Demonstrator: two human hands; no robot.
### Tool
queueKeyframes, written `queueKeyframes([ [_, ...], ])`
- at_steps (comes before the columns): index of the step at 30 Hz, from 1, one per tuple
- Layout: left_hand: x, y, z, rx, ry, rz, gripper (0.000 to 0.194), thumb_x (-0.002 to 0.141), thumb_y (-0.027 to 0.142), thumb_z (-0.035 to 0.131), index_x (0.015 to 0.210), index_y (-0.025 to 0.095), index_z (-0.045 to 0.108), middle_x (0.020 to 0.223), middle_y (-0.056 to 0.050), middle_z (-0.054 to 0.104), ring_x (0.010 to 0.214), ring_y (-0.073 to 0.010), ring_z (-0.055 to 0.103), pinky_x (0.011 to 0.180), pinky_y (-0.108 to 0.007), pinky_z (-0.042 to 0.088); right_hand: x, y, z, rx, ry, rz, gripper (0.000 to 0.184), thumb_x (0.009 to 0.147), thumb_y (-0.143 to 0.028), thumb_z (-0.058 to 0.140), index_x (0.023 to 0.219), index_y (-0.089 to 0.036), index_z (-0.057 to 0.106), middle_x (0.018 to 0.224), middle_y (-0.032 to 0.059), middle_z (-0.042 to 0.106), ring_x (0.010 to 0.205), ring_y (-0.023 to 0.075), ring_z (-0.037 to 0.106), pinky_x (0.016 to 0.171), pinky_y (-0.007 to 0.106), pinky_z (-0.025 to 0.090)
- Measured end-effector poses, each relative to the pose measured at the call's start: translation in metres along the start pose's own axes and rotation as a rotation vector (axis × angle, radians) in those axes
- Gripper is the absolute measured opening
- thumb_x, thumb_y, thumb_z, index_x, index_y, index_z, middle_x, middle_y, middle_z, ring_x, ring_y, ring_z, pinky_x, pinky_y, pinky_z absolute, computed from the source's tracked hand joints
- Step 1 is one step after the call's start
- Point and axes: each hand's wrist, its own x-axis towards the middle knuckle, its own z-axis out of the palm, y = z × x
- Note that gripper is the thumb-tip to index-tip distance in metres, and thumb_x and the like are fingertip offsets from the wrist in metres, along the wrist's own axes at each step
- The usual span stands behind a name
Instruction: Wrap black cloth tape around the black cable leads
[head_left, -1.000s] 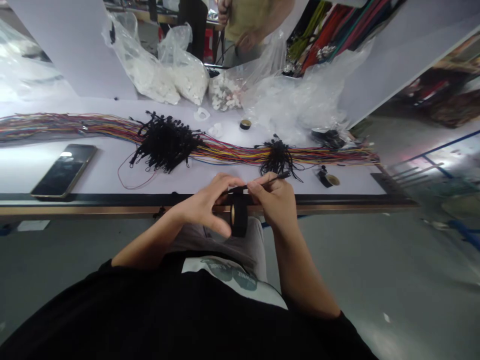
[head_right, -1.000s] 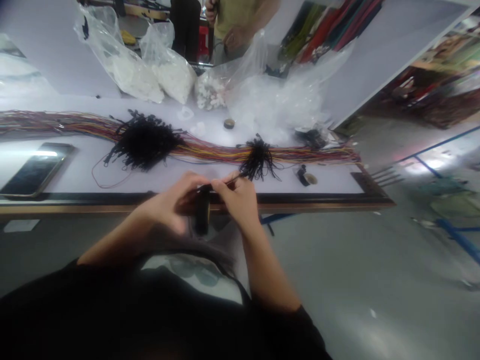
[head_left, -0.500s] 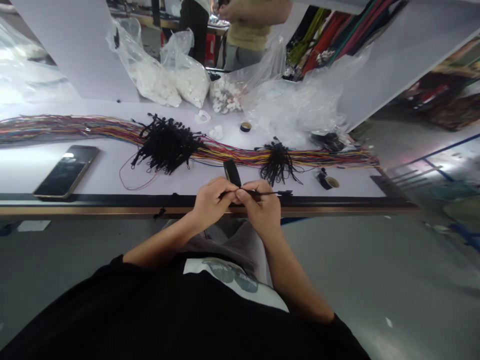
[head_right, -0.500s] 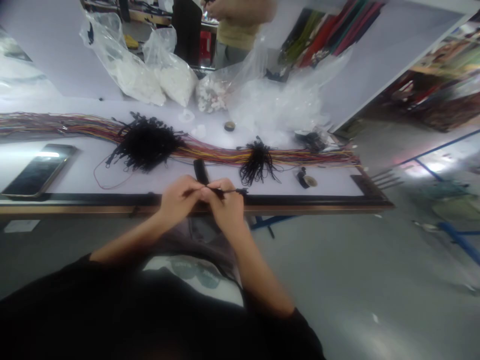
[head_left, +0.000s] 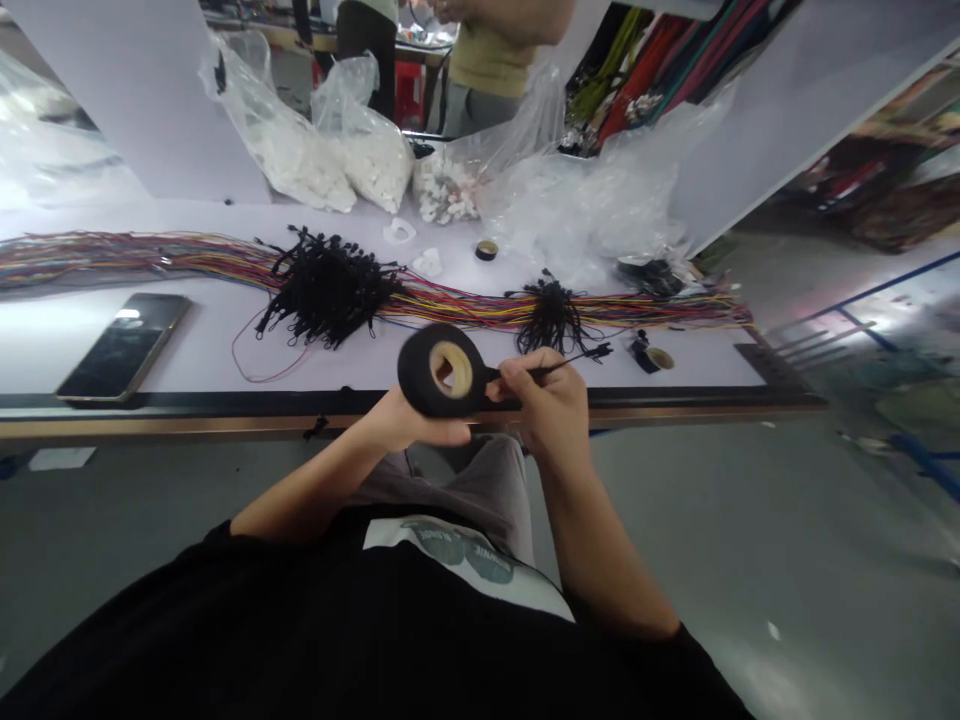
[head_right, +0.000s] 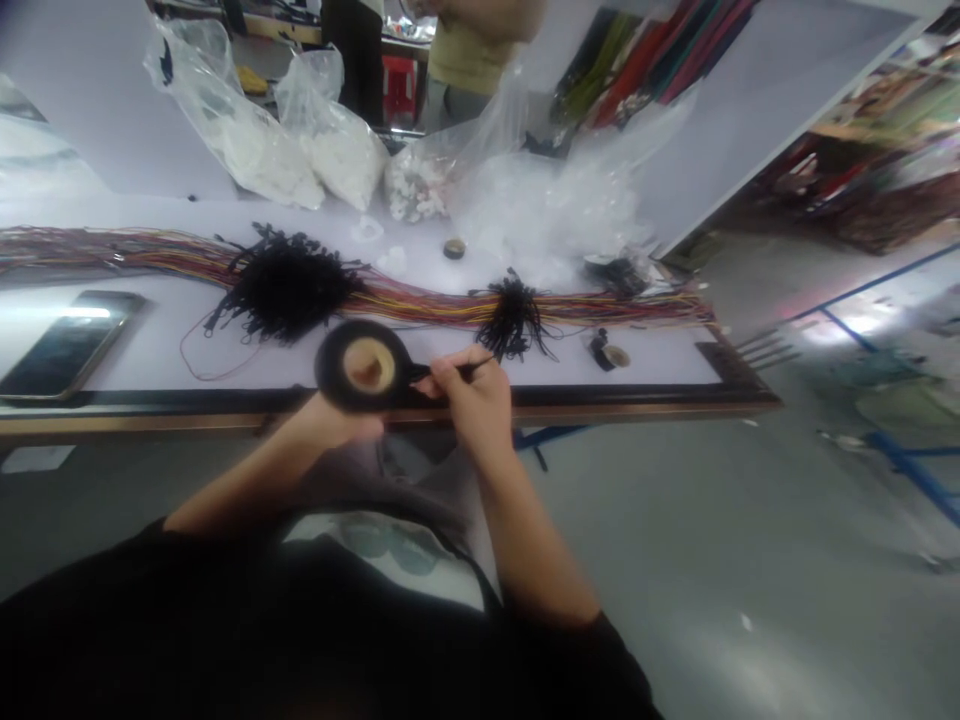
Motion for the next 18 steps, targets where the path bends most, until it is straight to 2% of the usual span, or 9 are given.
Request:
queueKeyframes([
  [3, -0.006, 0.004, -0.004, 0.187, -0.244, 0.088, 0.085, 0.031, 0.034, 0.089, 0.107, 0.021, 0.054, 0.108, -0.007, 0.055, 0.096, -0.0229, 0.055, 0.079, -0.032, 0.048, 0.005, -0.002, -0.006, -0.063, 0.015, -0.001, 0.02, 0.069, -0.035, 0.068, 0.062, -0.021, 0.055, 0.048, -0.005, 0.058, 0.046, 0.0119, 0.055, 0.052, 0.027, 0.045],
  [5, -0.006, 0.004, -0.005, 0.217, -0.336, 0.07, 0.086, 0.035, 0.039, 0.087, 0.111, 0.021, 0.051, 0.111, -0.008, 0.053, 0.09, -0.0204, 0.055, 0.073, -0.03, 0.047, 0.003, -0.008, -0.009, -0.21, -0.013, -0.073, 0.017, 0.067, -0.032, 0.07, 0.061, -0.021, 0.059, 0.055, -0.0029, 0.062, 0.054, 0.0132, 0.058, 0.057, 0.028, 0.046],
  [7, -0.003, 0.0, -0.003, 0.237, -0.251, 0.049, 0.065, 0.057, 0.04, 0.078, 0.111, 0.021, 0.048, 0.099, -0.005, 0.055, 0.077, -0.0145, 0.054, 0.066, -0.026, 0.045, 0.0, -0.013, -0.009, -0.309, -0.029, -0.129, 0.015, 0.067, -0.031, 0.07, 0.06, -0.021, 0.061, 0.062, -0.0016, 0.065, 0.061, 0.0145, 0.06, 0.061, 0.029, 0.045],
  [9, 0.002, -0.006, 0.003, 0.319, -0.04, 0.076, 0.037, 0.074, 0.032, 0.065, 0.105, 0.021, 0.049, 0.084, 0.0, 0.054, 0.07, -0.0113, 0.051, 0.065, -0.024, 0.042, -0.004, -0.015, -0.008, -0.345, -0.022, -0.167, 0.016, 0.068, -0.032, 0.069, 0.06, -0.021, 0.061, 0.063, -0.0014, 0.065, 0.062, 0.0147, 0.059, 0.061, 0.029, 0.044],
  [10, 0.005, -0.008, 0.005, 0.387, 0.059, 0.117, 0.025, 0.076, 0.027, 0.061, 0.098, 0.021, 0.051, 0.079, 0.001, 0.053, 0.07, -0.011, 0.05, 0.066, -0.024, 0.041, -0.006, -0.015, -0.007, -0.347, -0.012, -0.178, 0.016, 0.068, -0.032, 0.069, 0.06, -0.021, 0.061, 0.063, -0.0015, 0.064, 0.062, 0.0145, 0.059, 0.06, 0.028, 0.044],
  [12, 0.01, -0.011, 0.009, 0.543, 0.173, 0.225, 0.008, 0.076, 0.02, 0.059, 0.082, 0.019, 0.054, 0.075, 0.001, 0.053, 0.072, -0.0118, 0.05, 0.069, -0.024, 0.04, -0.009, -0.012, -0.004, -0.32, 0.021, -0.174, 0.017, 0.069, -0.033, 0.069, 0.06, -0.021, 0.06, 0.059, -0.0024, 0.062, 0.059, 0.0133, 0.057, 0.057, 0.027, 0.043],
  [14, 0.013, -0.012, 0.01, 0.669, 0.212, 0.323, 0.008, 0.077, 0.018, 0.057, 0.07, 0.018, 0.054, 0.073, 0.0, 0.054, 0.073, -0.0126, 0.05, 0.068, -0.025, 0.04, -0.011, -0.007, 0.0, -0.228, 0.034, -0.112, 0.019, 0.071, -0.035, 0.067, 0.063, -0.021, 0.057, 0.051, -0.005, 0.055, 0.05, 0.011, 0.052, 0.051, 0.025, 0.041],
  [16, 0.015, -0.013, 0.009, 0.752, 0.233, 0.384, 0.014, 0.08, 0.017, 0.054, 0.065, 0.018, 0.053, 0.071, -0.001, 0.055, 0.071, -0.013, 0.051, 0.066, -0.025, 0.041, -0.013, -0.003, 0.004, -0.118, -0.034, -0.021, 0.018, 0.074, -0.037, 0.064, 0.069, -0.021, 0.056, 0.047, -0.0073, 0.051, 0.043, 0.0099, 0.048, 0.046, 0.023, 0.039],
  [18, 0.015, -0.015, 0.007, 0.802, 0.242, 0.427, 0.018, 0.081, 0.015, 0.051, 0.064, 0.017, 0.053, 0.069, -0.001, 0.055, 0.07, -0.0129, 0.052, 0.065, -0.024, 0.042, -0.014, 0.0, 0.008, -0.051, -0.121, 0.014, 0.017, 0.075, -0.037, 0.064, 0.074, -0.022, 0.055, 0.049, -0.0073, 0.054, 0.044, 0.0106, 0.051, 0.046, 0.024, 0.041],
])
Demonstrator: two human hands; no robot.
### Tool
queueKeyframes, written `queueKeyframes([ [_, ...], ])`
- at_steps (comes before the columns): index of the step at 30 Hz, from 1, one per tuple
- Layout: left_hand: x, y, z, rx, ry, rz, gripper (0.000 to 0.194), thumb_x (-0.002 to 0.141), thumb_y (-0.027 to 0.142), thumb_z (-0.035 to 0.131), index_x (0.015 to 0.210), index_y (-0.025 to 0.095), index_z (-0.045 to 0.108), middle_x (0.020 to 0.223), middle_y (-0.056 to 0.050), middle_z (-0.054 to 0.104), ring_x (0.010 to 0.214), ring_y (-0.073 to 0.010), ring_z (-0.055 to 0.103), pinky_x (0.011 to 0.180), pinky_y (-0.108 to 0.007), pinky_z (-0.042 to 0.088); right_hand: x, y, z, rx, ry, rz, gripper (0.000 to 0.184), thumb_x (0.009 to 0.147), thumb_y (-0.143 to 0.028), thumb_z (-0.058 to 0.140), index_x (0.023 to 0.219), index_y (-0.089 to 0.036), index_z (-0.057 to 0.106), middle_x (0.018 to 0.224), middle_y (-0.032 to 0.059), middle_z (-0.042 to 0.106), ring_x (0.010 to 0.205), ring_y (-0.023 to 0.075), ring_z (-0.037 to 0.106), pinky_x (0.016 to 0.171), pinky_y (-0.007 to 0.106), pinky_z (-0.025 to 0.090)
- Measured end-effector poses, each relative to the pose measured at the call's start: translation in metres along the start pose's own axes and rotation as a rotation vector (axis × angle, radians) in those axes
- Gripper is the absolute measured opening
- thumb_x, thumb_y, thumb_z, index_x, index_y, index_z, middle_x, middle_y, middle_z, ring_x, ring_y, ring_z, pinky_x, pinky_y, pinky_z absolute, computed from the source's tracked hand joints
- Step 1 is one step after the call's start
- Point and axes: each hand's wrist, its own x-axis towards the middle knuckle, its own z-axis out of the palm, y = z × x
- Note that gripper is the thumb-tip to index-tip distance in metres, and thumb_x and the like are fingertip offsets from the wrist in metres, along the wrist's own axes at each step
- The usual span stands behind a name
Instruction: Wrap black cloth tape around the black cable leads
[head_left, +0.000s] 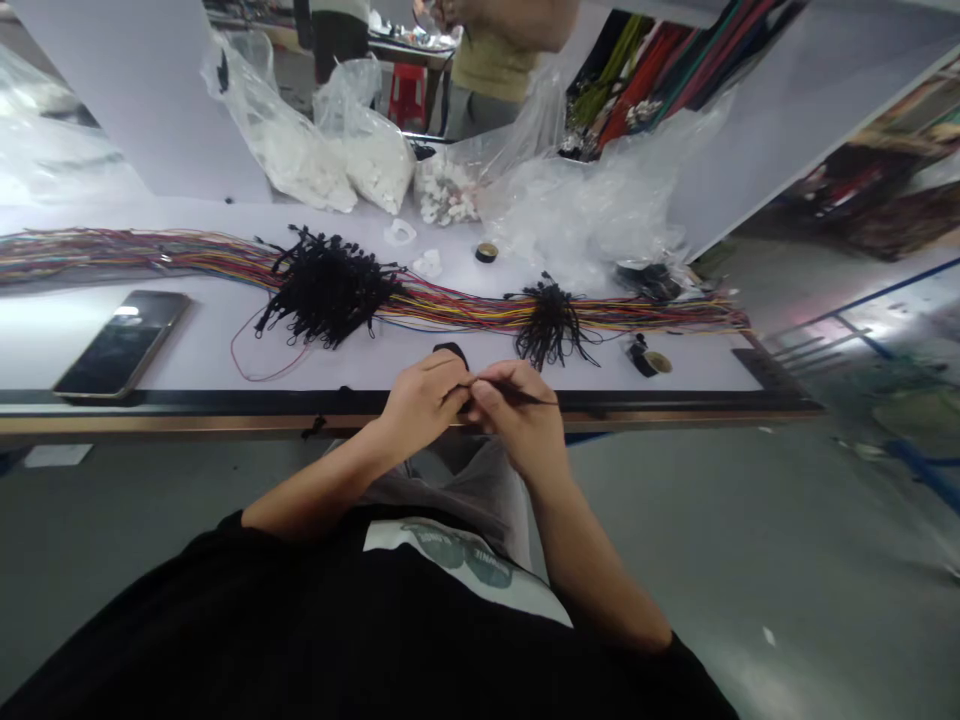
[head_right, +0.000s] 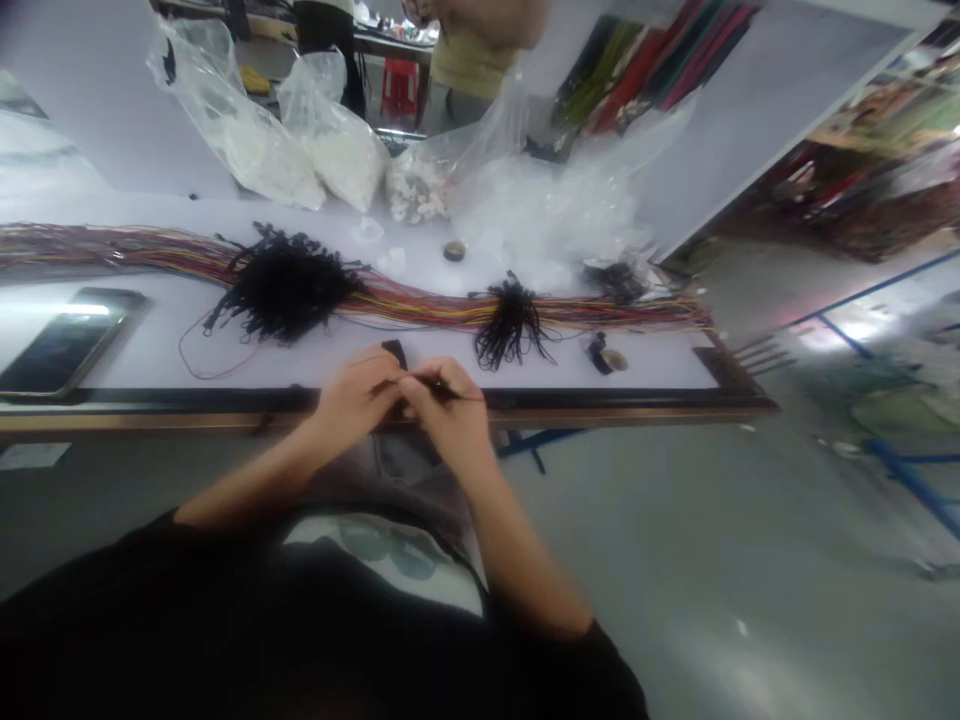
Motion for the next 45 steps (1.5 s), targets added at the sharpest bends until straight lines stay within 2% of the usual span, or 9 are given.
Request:
queueKeyframes([
  [4, -0.008, 0.0, 0.006, -0.073, 0.084, 0.014, 0.008, 0.083, 0.018, 0.051, 0.082, 0.018, 0.06, 0.085, -0.004, 0.061, 0.083, -0.0138, 0.057, 0.076, -0.027, 0.047, 0.003, 0.001, 0.003, -0.1, 0.082, -0.185, 0.011, 0.075, -0.028, 0.064, 0.071, -0.022, 0.055, 0.066, -0.0034, 0.062, 0.064, 0.0132, 0.06, 0.064, 0.028, 0.048],
  [8, -0.014, 0.002, 0.01, -0.433, 0.223, -0.364, 0.045, 0.074, 0.027, 0.066, 0.114, 0.021, 0.047, 0.108, -0.006, 0.057, 0.085, -0.0138, 0.061, 0.078, -0.032, 0.051, 0.005, 0.002, 0.0, -0.207, 0.181, -0.318, 0.01, 0.077, -0.024, 0.061, 0.069, -0.022, 0.056, 0.076, -0.0012, 0.067, 0.073, 0.0146, 0.062, 0.069, 0.029, 0.048],
  [11, -0.01, -0.004, 0.002, -0.9, -0.044, -0.656, 0.051, 0.071, 0.045, 0.067, 0.109, 0.018, 0.047, 0.093, -0.005, 0.06, 0.068, -0.0137, 0.062, 0.065, -0.032, 0.054, 0.004, 0.001, -0.001, -0.183, 0.166, -0.355, 0.011, 0.077, -0.023, 0.061, 0.068, -0.022, 0.056, 0.074, -0.0011, 0.067, 0.071, 0.0142, 0.063, 0.068, 0.029, 0.049],
  [15, 0.0, -0.023, -0.008, -1.211, -0.399, -0.724, 0.053, 0.07, 0.065, 0.058, 0.089, 0.016, 0.056, 0.076, -0.007, 0.064, 0.069, -0.0194, 0.065, 0.06, -0.031, 0.052, 0.002, -0.002, -0.001, -0.071, 0.032, -0.349, 0.012, 0.075, -0.02, 0.062, 0.065, -0.022, 0.055, 0.071, -0.0021, 0.067, 0.065, 0.0123, 0.062, 0.063, 0.027, 0.048],
  [24, -0.015, -0.006, -0.007, -0.671, -0.058, -0.316, 0.068, 0.054, 0.054, 0.077, 0.105, 0.017, 0.054, 0.106, -0.01, 0.061, 0.106, -0.0261, 0.055, 0.097, -0.043, 0.044, 0.012, 0.006, -0.007, 0.022, 0.179, -0.047, 0.016, 0.072, -0.028, 0.066, 0.063, -0.021, 0.054, 0.052, -0.0056, 0.06, 0.049, 0.0115, 0.058, 0.056, 0.027, 0.046],
  [28, -0.02, -0.001, -0.011, -0.334, -0.234, 0.024, 0.085, 0.039, 0.055, 0.083, 0.11, 0.019, 0.051, 0.115, -0.012, 0.054, 0.113, -0.0298, 0.048, 0.101, -0.048, 0.038, 0.012, 0.003, -0.012, -0.076, 0.187, -0.042, 0.017, 0.068, -0.029, 0.068, 0.061, -0.02, 0.056, 0.055, -0.0046, 0.061, 0.05, 0.011, 0.056, 0.055, 0.026, 0.043],
  [34, -0.008, -0.007, 0.003, -0.171, -0.016, -0.248, 0.013, 0.079, 0.024, 0.057, 0.089, 0.019, 0.051, 0.076, 0.001, 0.057, 0.068, -0.0111, 0.055, 0.065, -0.024, 0.046, 0.008, 0.0, -0.008, -0.126, 0.232, -0.144, 0.018, 0.068, -0.03, 0.068, 0.06, -0.02, 0.057, 0.064, -0.0028, 0.063, 0.063, 0.012, 0.057, 0.064, 0.027, 0.044],
  [40, -0.003, -0.002, 0.007, 0.074, -0.024, -0.074, 0.013, 0.083, 0.02, 0.049, 0.072, 0.018, 0.056, 0.068, -0.001, 0.061, 0.065, -0.0122, 0.056, 0.063, -0.024, 0.044, 0.011, -0.001, -0.002, -0.09, 0.057, -0.055, 0.02, 0.071, -0.038, 0.066, 0.072, -0.021, 0.055, 0.065, -0.0048, 0.056, 0.052, 0.0084, 0.049, 0.049, 0.022, 0.039],
  [45, -0.007, 0.004, 0.006, -0.187, 0.019, -0.276, 0.005, 0.082, 0.021, 0.052, 0.082, 0.018, 0.056, 0.077, -0.002, 0.066, 0.075, -0.0141, 0.062, 0.073, -0.028, 0.048, 0.011, 0.0, 0.0, -0.102, 0.061, -0.064, 0.02, 0.073, -0.039, 0.065, 0.075, -0.022, 0.053, 0.064, -0.0054, 0.057, 0.051, 0.0106, 0.056, 0.049, 0.024, 0.044],
])
